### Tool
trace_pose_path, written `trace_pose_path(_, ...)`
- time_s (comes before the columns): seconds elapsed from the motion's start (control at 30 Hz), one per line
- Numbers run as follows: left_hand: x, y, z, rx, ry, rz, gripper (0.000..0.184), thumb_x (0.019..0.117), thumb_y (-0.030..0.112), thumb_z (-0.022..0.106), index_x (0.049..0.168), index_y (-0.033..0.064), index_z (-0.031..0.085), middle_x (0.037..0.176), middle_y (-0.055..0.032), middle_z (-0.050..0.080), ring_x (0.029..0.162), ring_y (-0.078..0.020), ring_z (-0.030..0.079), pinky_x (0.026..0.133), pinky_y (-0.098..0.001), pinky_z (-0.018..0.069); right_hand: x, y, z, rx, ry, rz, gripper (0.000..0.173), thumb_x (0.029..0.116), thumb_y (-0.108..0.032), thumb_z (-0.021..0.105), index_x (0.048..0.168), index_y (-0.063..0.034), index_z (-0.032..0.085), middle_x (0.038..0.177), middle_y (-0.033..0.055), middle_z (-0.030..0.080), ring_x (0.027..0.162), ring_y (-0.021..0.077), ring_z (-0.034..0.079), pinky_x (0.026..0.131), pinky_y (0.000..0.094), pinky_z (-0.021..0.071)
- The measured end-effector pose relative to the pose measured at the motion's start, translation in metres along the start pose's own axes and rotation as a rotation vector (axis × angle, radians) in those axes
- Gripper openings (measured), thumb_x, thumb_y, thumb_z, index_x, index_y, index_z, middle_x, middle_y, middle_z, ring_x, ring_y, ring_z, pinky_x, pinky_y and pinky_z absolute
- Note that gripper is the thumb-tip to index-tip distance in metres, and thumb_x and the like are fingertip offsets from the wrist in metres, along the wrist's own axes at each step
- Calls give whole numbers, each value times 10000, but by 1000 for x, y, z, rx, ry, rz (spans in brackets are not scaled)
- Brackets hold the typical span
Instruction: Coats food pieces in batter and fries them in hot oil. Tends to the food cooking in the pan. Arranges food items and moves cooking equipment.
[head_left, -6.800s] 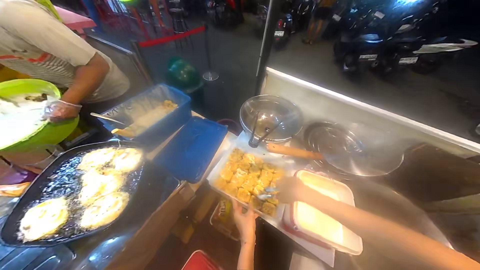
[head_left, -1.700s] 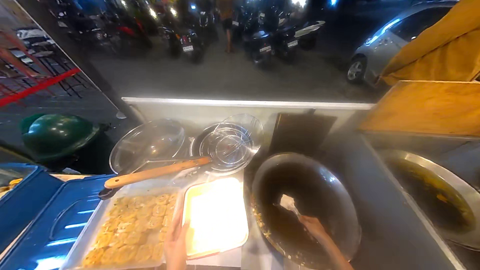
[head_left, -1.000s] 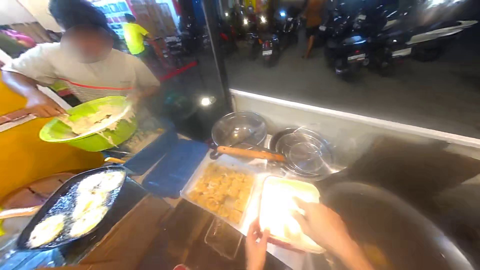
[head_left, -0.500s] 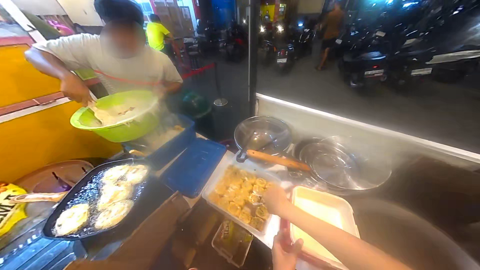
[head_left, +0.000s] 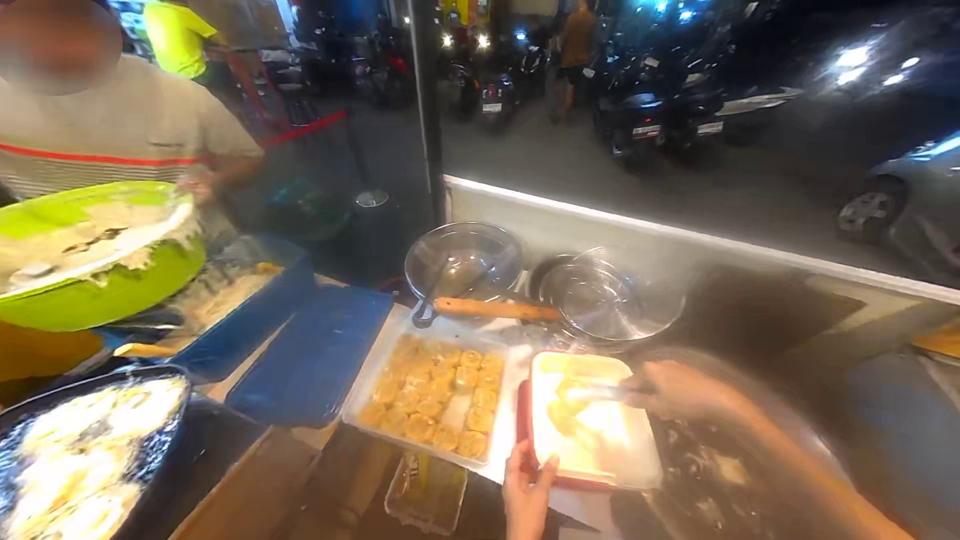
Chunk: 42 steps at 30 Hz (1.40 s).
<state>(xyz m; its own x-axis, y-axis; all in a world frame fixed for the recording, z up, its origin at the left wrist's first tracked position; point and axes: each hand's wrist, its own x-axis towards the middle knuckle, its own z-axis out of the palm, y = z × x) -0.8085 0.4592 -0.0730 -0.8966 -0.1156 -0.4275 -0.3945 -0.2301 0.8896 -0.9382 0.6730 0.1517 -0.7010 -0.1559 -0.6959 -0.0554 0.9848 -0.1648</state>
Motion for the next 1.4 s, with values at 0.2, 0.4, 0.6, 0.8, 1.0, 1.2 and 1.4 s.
trace_pose_path(0.2, -1, -2, -3, 25, -1, -11, 667, 899, 202, 795, 1445, -27, 487, 1336, -283, 563, 1081, -362, 666, 846, -508, 601, 74, 3, 35, -19, -141, 163, 402, 988, -368, 659, 1093, 19, 694, 957, 187, 694, 808, 302, 646, 773, 542, 510)
trace_pose_path(0.4, -3, -1, -2, 26, 9, -17, 653, 918, 204, 775, 1456, -20, 481, 1325, -279, 568, 1035, -346, 676, 815, -493, 602, 70, -33, 38, -124, -112, 191, 403, 994, -338, 637, 1102, 47, 684, 1138, 256, 693, 1072, 416, 669, 900, 650, 490)
trace_pose_path(0.6, -6, 1, -1, 12, 15, -15, 606, 926, 176, 753, 1439, -21, 498, 1297, -262, 601, 1008, -321, 687, 803, -480, 604, 4, -39, 39, -173, 137, 164, 307, 988, -292, 604, 1171, -63, 695, 1142, 221, 698, 1111, 426, 660, 875, 640, 515)
trace_pose_path(0.8, -7, -1, 2, 25, 43, -18, 614, 931, 182, 757, 1448, -22, 494, 1298, -260, 589, 994, -312, 683, 792, -460, 604, -37, 4, 99, -157, 472, 80, 462, 1082, -379, 443, 1530, -285, 508, 1139, 222, 694, 940, 437, 701, 777, 603, 548)
trace_pose_path(1.0, -10, 4, 4, 34, 62, -24, 553, 946, 132, 725, 1427, -33, 506, 1265, -253, 582, 989, -314, 674, 790, -473, 606, -18, 100, 129, 559, 315, -73, 453, 1048, -407, 566, 1471, -247, 597, 1137, 100, 737, 926, 226, 700, 868, 459, 565)
trace_pose_path(1.2, -12, 4, 7, 38, 69, -24, 565, 961, 140, 702, 1449, -35, 477, 1307, -259, 559, 996, -296, 674, 794, -448, 602, -38, 184, 167, 1347, 313, -22, 438, 1066, -271, 553, 1485, -143, 550, 744, -22, 578, 478, 52, 435, 437, 214, 392)
trace_pose_path(1.4, -16, 7, 8, 39, 99, -36, 544, 975, 119, 677, 1452, -37, 467, 1322, -251, 562, 1004, -290, 689, 799, -440, 612, 24, 254, 246, 1421, 354, 434, 399, 1077, -279, 561, 1438, -109, 580, 736, 9, 565, 478, 71, 421, 444, 237, 378)
